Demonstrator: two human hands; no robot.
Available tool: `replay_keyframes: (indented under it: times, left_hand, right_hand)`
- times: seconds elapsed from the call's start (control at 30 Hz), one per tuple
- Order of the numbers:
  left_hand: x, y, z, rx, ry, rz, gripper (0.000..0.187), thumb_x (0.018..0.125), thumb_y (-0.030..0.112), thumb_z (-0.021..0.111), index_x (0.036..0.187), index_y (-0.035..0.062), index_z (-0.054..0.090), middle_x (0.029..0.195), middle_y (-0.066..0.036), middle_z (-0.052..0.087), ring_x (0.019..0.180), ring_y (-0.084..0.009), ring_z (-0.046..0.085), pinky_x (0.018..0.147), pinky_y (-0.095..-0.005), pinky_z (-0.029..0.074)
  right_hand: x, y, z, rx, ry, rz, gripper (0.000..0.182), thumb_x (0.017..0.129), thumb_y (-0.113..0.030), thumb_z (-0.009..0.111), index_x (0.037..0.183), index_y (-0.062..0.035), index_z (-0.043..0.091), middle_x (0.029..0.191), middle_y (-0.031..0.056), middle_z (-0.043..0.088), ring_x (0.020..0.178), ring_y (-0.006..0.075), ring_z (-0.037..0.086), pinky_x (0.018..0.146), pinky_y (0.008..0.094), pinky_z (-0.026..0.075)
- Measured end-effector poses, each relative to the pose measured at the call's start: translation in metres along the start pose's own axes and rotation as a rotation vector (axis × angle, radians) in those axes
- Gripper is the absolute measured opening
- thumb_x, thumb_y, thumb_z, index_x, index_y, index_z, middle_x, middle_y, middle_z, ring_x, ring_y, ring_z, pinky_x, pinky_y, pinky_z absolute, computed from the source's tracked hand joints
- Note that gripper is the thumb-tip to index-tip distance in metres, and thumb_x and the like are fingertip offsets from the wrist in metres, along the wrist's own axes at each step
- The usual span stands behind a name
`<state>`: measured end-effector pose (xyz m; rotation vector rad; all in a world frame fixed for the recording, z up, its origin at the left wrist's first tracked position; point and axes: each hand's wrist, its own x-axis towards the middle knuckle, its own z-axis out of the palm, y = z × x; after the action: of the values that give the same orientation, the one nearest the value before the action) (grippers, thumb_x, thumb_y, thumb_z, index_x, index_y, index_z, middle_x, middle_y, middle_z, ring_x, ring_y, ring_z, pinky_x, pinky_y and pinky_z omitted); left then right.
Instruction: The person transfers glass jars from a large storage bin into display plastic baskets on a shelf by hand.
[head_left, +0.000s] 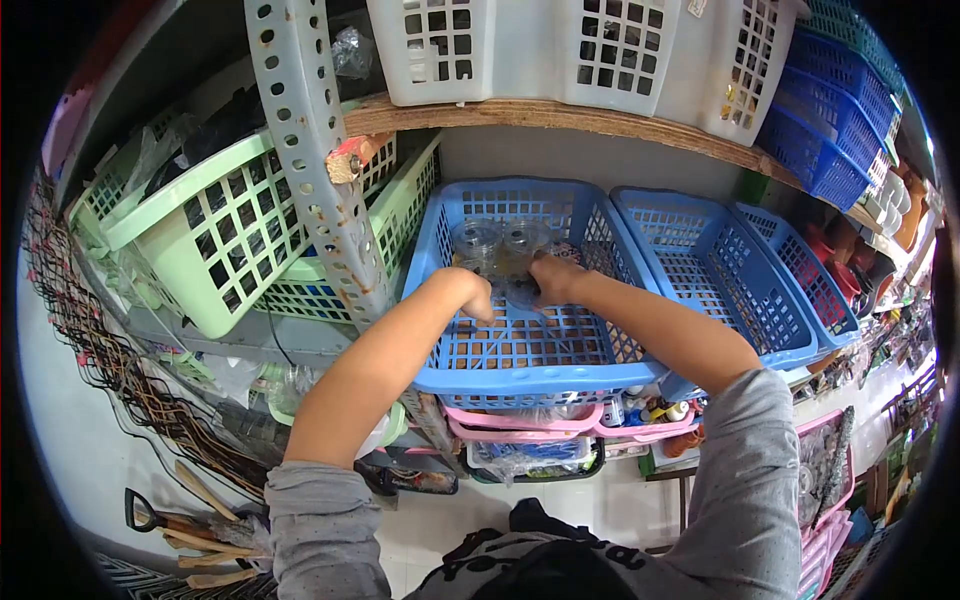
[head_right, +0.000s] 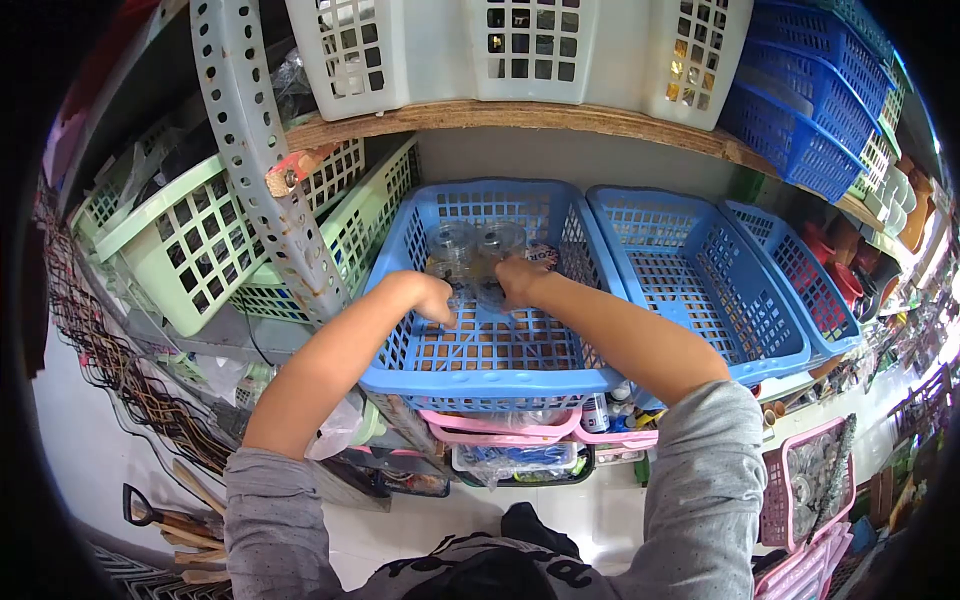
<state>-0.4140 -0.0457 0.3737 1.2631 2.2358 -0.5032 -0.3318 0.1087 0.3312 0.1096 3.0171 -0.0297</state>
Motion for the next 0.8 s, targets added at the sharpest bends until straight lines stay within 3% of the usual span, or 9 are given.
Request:
replay_keyframes:
  times: [0.03,0.13,0.37,0.53,0.63,0.7,0.8]
  left_hand:
    - [0.0,0.0,-0.001,0.001,0.002,-0.001,0.07,0.072,0.048,0.061,0.12,-0.0026,0.052,0.124,-0.02,0.051,0.11,-0.0317,0.052,0.091,-0.0382,0.043]
    - [0.001,0.0,-0.003,0.002,-0.071,0.018,0.073,0.072,0.049,0.061,0.121,-0.0043,0.051,0.125,-0.02,0.05,0.111,-0.0321,0.051,0.092,-0.0379,0.042]
    - [0.002,0.0,0.001,-0.004,-0.012,-0.012,0.08,0.073,0.051,0.06,0.127,-0.0052,0.043,0.13,-0.021,0.045,0.117,-0.0322,0.047,0.096,-0.0385,0.04]
    - [0.005,-0.004,0.002,-0.012,0.029,0.008,0.077,0.075,0.051,0.059,0.127,-0.0034,0.043,0.13,-0.021,0.045,0.117,-0.032,0.047,0.096,-0.038,0.039]
    - [0.004,-0.006,-0.001,-0.024,0.032,0.029,0.073,0.076,0.049,0.059,0.126,-0.0031,0.046,0.126,-0.021,0.049,0.115,-0.0315,0.049,0.095,-0.038,0.04]
    - [0.003,-0.007,0.0,-0.047,0.215,0.041,0.067,0.076,0.047,0.059,0.119,-0.0038,0.051,0.119,-0.022,0.054,0.111,-0.0326,0.052,0.092,-0.0382,0.042]
    - [0.002,-0.007,-0.002,-0.015,0.314,0.079,0.061,0.075,0.045,0.059,0.112,-0.0038,0.056,0.112,-0.023,0.057,0.106,-0.0345,0.055,0.09,-0.0385,0.043]
  right_hand:
    - [0.0,0.0,0.002,0.025,0.066,-0.035,0.058,0.059,-0.026,0.082,0.101,0.0064,0.059,0.1,0.0249,0.061,0.096,0.036,0.059,0.085,0.0392,0.048]
    - [0.003,-0.003,0.006,-0.043,0.042,-0.004,0.051,0.06,-0.024,0.081,0.099,0.0019,0.062,0.095,0.0233,0.063,0.092,0.0352,0.061,0.081,0.0403,0.049]
    - [-0.002,-0.011,-0.001,-0.116,0.06,-0.002,0.05,0.061,-0.026,0.081,0.095,0.0049,0.062,0.092,0.0226,0.064,0.09,0.0355,0.062,0.079,0.0415,0.05]
    - [-0.003,-0.009,-0.009,-0.195,-0.076,-0.012,0.057,0.069,-0.043,0.071,0.1,0.0041,0.062,0.098,0.0214,0.063,0.094,0.0354,0.061,0.081,0.042,0.05]
    - [-0.007,-0.002,-0.017,-0.143,-0.054,-0.002,0.058,0.071,-0.048,0.067,0.1,0.0029,0.063,0.101,0.0208,0.063,0.096,0.0349,0.06,0.085,0.0429,0.048]
    - [-0.013,0.0,-0.02,-0.12,-0.017,-0.012,0.059,0.072,-0.048,0.066,0.103,0.0029,0.061,0.105,0.0208,0.061,0.099,0.0345,0.058,0.087,0.0429,0.047]
    - [-0.027,-0.002,-0.027,-0.068,0.032,-0.035,0.062,0.075,-0.045,0.064,0.112,0.0039,0.054,0.116,0.0209,0.054,0.106,0.0347,0.054,0.09,0.0421,0.044]
